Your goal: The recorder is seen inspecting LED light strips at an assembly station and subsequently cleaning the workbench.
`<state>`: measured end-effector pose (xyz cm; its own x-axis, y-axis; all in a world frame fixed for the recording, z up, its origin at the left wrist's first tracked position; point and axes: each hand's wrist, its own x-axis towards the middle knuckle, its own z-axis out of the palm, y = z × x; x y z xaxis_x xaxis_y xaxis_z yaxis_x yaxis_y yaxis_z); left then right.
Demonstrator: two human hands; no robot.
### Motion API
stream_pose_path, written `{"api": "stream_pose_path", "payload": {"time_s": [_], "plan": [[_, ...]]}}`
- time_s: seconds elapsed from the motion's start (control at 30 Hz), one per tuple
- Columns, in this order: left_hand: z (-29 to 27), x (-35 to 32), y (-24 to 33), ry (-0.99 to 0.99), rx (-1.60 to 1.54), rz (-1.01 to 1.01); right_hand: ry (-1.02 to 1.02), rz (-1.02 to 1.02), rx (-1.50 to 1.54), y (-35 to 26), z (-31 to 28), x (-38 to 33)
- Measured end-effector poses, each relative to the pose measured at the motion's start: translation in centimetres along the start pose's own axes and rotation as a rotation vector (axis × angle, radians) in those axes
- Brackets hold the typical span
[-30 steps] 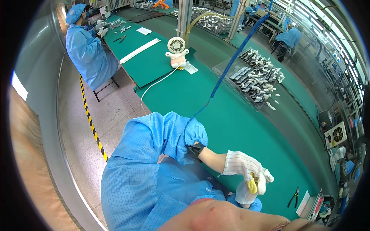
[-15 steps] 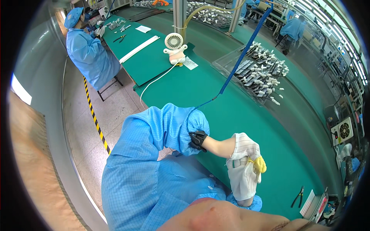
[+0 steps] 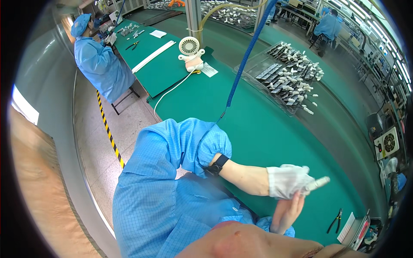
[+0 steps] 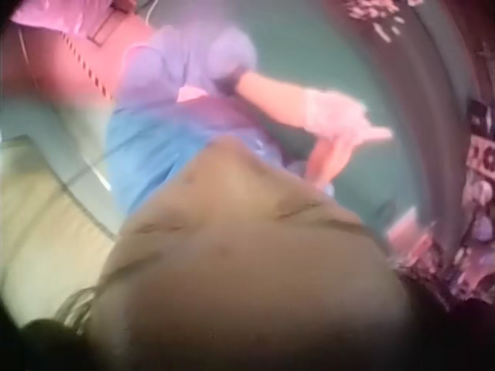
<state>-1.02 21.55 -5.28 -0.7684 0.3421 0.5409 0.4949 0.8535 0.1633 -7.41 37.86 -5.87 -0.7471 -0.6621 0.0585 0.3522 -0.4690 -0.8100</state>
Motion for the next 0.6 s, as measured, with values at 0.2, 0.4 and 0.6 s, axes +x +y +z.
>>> {"api": "stream_pose_path", "payload": {"time_s": [0.2,0.4,0.6], "plan": [[-0.5,-2.6,-0.5,-0.072,0.026,0.264,0.241,-0.407,-0.334,-3.2,-6.8,0.3],[-2.1,-1.9,-2.7,-0.026,-0.24,0.042,0.08,-0.239,-1.908,-8.4,-12.2,-1.0],[-9.2,2.6,-6.8,0.336,0.093,-0.005,0.316,-0.401,-1.722,-9.6,-9.3,-2.4]]}}
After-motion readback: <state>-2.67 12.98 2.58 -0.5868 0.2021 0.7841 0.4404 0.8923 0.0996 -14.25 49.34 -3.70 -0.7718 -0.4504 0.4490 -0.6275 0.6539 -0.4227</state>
